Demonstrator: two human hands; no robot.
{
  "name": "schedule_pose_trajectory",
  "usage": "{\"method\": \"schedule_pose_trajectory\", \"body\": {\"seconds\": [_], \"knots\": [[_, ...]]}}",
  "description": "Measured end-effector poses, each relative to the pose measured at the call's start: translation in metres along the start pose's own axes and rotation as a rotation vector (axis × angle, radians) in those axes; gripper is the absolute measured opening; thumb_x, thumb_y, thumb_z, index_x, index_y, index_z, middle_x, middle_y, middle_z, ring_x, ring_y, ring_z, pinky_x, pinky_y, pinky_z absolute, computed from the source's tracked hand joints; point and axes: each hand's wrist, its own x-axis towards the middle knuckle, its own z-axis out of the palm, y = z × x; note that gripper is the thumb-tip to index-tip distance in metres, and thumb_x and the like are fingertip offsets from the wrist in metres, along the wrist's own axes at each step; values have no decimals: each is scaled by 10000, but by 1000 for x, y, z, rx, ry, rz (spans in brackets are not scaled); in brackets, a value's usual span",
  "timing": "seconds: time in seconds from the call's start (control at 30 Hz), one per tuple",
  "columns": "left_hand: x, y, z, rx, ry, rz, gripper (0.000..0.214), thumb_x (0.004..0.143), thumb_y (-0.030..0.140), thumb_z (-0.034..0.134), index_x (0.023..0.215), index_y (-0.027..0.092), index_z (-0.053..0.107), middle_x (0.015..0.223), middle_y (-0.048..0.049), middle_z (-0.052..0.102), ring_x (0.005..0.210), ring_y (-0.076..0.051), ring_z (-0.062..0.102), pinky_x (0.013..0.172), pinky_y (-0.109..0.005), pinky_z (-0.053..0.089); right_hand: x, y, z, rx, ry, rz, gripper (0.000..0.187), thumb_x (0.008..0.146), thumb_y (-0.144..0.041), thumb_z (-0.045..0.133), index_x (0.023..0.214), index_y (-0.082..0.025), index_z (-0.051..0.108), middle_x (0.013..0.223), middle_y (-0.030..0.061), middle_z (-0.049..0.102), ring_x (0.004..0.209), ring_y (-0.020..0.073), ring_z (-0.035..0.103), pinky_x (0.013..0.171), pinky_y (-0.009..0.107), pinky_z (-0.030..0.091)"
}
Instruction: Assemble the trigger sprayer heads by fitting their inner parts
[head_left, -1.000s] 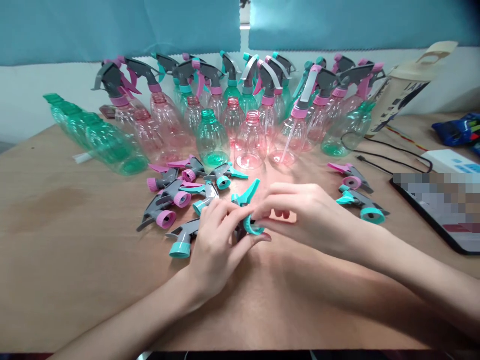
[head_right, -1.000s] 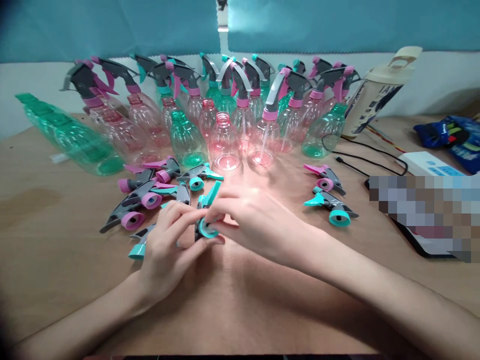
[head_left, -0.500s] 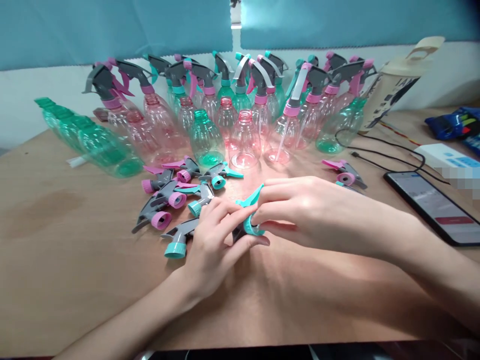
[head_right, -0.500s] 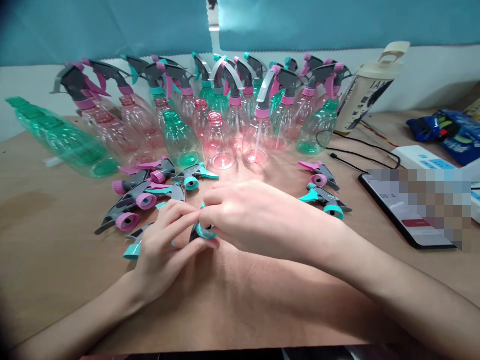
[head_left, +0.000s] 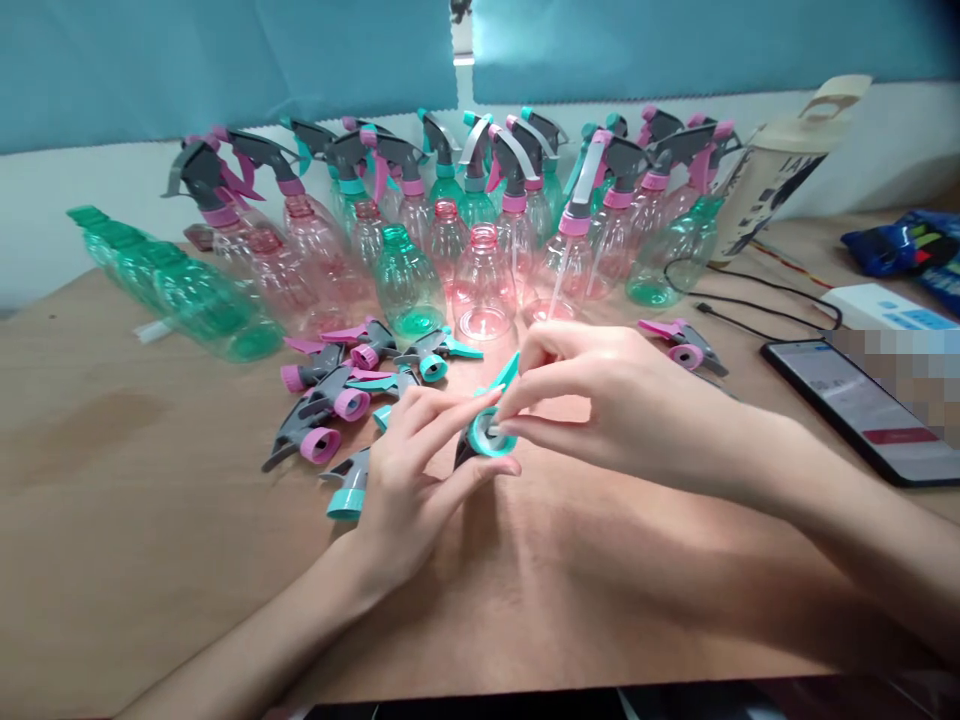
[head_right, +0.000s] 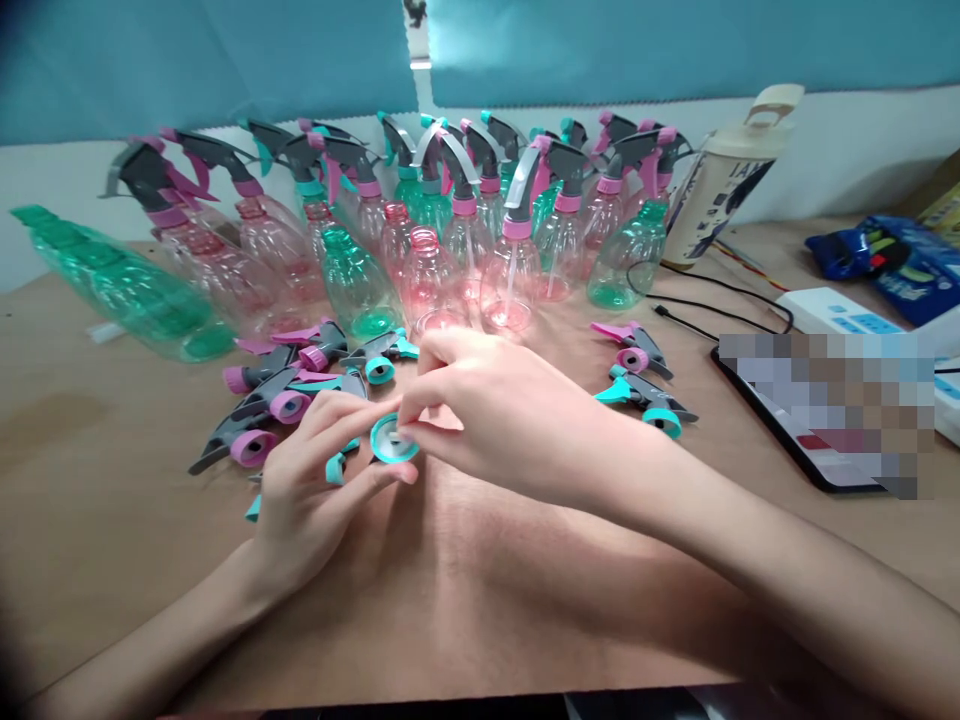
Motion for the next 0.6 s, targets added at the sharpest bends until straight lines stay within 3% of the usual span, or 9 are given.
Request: {"method": "schedule_pose_trajectory", "body": {"seconds": [0.13, 0.27, 0.37, 0.47, 0.6], "knots": [[-1, 1, 3, 12, 10, 51, 324, 788, 252, 706, 1098, 222, 614, 907, -21, 612, 850, -179, 509, 768, -326, 446, 0, -1, -4, 52, -169, -53, 86, 830, -111, 590, 810, -158, 658, 807, 11, 610, 704, 116, 526, 608, 240, 372], [-2, 0, 3, -10, -16, 0, 185, 837, 215, 646, 1021, 196, 629, 922, -41, 622, 859, -186, 528, 764, -331, 454, 1, -2, 12, 28, -121, -70, 86, 856, -114, 540, 832, -140, 618, 848, 26, 608, 723, 119, 526, 630, 241, 378], [-2, -1, 2, -21, 0, -84, 235, 825, 246, 664, 1053, 205, 624, 934, -40, 623, 857, -189, 538, 774, -334, 456, 1, -4, 18, -46, -50, 8, 100, 884, -176, 518, 870, -132, 606, 807, 30, 611, 668, 126, 526, 595, 251, 369], [-3, -1, 3, -7, -35, -95, 255, 800, 252, 691, 1042, 202, 630, 914, -36, 624, 860, -192, 536, 779, -329, 451, -1, -6, 10, -108, -167, 56, 96, 873, -164, 528, 905, -140, 616, 790, 30, 632, 651, 140, 548, 553, 251, 350], [-5, -1, 8, 13, -151, -87, 235, 821, 186, 647, 1053, 210, 618, 928, -29, 625, 885, -193, 551, 781, -313, 456, -5, -11, -8, -117, -295, 13, 106, 844, -146, 571, 905, -174, 653, 759, 21, 657, 665, 153, 584, 567, 251, 360]]}}
